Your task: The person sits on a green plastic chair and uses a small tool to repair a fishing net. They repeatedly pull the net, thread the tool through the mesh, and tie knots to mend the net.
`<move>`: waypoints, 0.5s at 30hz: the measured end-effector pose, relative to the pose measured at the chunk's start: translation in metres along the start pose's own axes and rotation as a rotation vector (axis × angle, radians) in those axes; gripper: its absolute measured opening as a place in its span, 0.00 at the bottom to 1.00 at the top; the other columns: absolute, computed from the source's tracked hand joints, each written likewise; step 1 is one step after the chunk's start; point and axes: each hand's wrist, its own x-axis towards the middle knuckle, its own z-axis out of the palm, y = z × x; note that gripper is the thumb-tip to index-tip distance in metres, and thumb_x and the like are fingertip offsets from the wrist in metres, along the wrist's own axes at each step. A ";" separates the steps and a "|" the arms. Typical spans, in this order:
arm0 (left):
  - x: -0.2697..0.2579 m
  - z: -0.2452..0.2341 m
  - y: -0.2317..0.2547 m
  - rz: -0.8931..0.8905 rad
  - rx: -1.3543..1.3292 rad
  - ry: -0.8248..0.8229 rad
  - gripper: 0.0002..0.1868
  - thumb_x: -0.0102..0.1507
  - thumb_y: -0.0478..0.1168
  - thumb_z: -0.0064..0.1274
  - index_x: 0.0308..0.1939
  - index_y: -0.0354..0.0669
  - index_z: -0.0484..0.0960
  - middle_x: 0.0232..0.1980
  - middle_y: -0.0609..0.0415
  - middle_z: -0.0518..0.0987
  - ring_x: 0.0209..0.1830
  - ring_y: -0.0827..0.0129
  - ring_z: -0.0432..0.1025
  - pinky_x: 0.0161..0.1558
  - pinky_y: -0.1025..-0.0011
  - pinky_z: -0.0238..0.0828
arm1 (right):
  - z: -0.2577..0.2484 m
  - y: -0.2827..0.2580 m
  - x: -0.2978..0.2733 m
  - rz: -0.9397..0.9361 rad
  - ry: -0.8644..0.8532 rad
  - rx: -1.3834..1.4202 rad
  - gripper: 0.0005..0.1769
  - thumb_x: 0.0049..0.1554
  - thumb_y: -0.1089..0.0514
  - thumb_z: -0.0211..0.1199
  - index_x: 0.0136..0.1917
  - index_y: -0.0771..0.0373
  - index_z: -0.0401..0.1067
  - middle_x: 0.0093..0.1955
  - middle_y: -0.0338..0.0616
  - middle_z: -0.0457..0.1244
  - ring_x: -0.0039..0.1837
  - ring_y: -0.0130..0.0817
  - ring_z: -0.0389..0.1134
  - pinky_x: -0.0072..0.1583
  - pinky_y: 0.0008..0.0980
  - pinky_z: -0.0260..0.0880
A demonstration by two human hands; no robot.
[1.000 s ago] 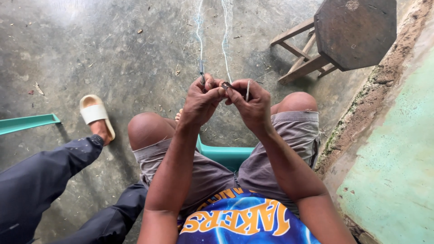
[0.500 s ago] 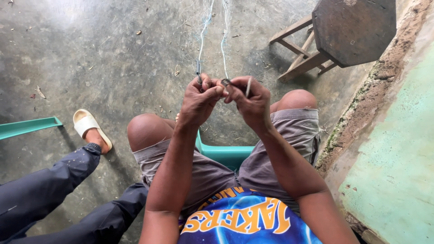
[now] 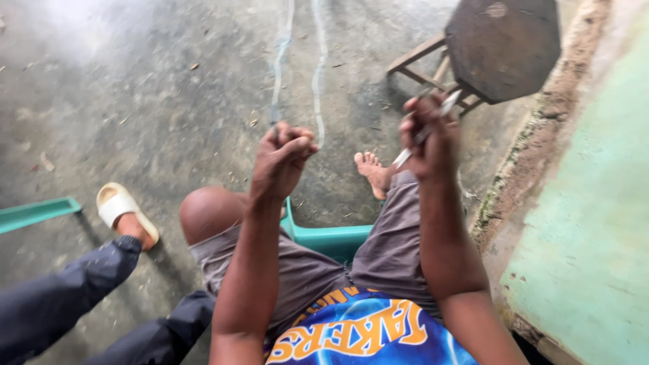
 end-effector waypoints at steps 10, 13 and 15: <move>-0.006 0.004 0.026 0.034 0.124 0.141 0.17 0.63 0.26 0.56 0.33 0.51 0.65 0.39 0.51 0.78 0.31 0.74 0.70 0.46 0.70 0.76 | -0.196 -0.001 0.152 -0.096 0.563 -0.225 0.15 0.52 0.58 0.74 0.51 0.56 0.73 0.41 0.43 0.71 0.28 0.28 0.71 0.22 0.18 0.49; -0.006 0.002 0.025 0.048 0.149 0.106 0.17 0.65 0.28 0.55 0.37 0.52 0.64 0.42 0.52 0.80 0.31 0.77 0.70 0.48 0.72 0.76 | -0.215 0.005 0.180 -0.084 0.570 -0.423 0.11 0.53 0.59 0.72 0.49 0.57 0.74 0.41 0.46 0.72 0.29 0.29 0.74 0.20 0.16 0.55; -0.003 0.001 0.024 0.048 0.164 0.115 0.16 0.66 0.28 0.55 0.37 0.52 0.64 0.42 0.53 0.80 0.31 0.77 0.70 0.48 0.72 0.76 | -0.232 0.006 0.205 -0.069 0.579 -0.459 0.11 0.53 0.58 0.72 0.49 0.57 0.74 0.41 0.47 0.72 0.28 0.29 0.73 0.20 0.17 0.56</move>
